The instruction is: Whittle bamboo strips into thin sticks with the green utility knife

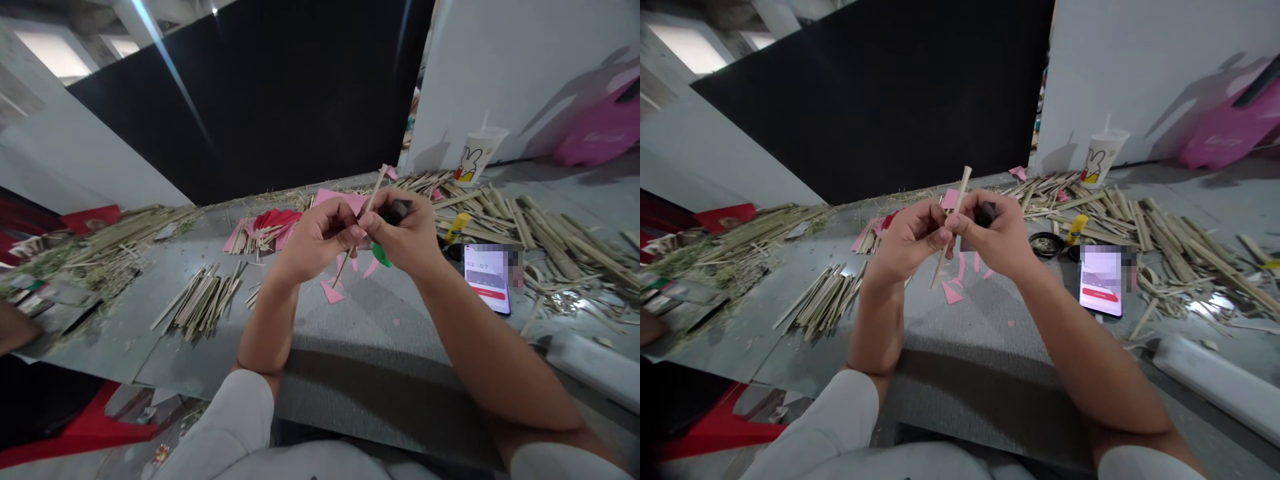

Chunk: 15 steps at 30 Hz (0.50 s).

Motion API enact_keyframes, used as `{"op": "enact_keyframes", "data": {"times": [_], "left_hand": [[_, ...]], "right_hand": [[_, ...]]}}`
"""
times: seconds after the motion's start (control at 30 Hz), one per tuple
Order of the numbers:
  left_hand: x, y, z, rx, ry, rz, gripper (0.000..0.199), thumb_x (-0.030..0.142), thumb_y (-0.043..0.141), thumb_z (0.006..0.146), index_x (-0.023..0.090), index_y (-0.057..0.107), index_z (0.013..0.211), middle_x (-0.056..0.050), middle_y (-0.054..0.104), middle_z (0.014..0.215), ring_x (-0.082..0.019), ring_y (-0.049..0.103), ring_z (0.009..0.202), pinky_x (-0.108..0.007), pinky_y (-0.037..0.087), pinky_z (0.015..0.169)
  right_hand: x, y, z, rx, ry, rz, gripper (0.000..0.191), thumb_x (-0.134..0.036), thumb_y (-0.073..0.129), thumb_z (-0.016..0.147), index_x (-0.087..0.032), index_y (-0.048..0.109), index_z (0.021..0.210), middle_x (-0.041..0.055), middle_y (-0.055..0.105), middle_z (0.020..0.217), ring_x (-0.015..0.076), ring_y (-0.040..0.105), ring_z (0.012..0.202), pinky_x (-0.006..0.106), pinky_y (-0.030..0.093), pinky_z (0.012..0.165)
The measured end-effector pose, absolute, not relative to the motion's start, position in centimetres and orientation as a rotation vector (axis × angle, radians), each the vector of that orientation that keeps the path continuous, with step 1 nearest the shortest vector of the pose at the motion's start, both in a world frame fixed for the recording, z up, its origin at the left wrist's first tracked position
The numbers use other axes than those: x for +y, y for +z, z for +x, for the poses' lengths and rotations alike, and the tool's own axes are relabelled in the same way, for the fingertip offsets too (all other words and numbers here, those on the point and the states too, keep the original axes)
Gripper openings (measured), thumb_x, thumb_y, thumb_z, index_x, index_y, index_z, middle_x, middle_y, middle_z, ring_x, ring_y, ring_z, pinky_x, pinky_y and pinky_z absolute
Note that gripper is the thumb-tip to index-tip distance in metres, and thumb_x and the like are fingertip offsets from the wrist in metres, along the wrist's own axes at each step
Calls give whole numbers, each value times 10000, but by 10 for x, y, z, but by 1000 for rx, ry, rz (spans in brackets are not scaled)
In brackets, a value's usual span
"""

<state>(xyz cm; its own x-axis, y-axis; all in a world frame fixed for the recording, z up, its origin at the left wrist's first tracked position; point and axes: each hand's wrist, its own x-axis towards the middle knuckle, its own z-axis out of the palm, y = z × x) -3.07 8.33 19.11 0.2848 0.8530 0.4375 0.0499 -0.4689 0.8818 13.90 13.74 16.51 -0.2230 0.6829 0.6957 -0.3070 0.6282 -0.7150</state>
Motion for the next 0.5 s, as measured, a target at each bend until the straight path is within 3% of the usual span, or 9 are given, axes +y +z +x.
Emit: {"op": "enact_keyframes", "data": {"times": [0.17,0.27,0.4,0.5], "left_hand": [[85,190,-31,1009,1426,1733,543,398,1026,727,201,572,952,44,623,849,-62,619,716,-194,555,661],[82,190,-29,968,1395,1802,534,449,989,778,201,588,1030,20,645,903,-77,634,768,-203,582,703],[78,188,-26,875,1393,1828,572,601,874,866,219,623,1208,-68,663,1155,-160,688,1010,-243,639,749],[75,186,-21,859,1473,1749,579,646,845,872,226,632,1208,-63,641,1131,-163,681,953,-240,635,644]], "right_hand": [[135,167,140,-1493,906,-450,315,-426,852,946,-216,698,769,-25,527,624,118,450,550,296,369,514],[128,170,142,-1521,879,-475,269,-376,869,932,-220,720,770,-16,571,648,125,469,561,305,390,534],[118,175,144,-1591,847,-447,313,-431,905,904,-231,718,753,2,622,680,143,517,606,317,434,576],[111,180,146,-1646,837,-451,345,-481,896,912,-235,711,755,5,621,662,151,527,599,316,434,560]]}}
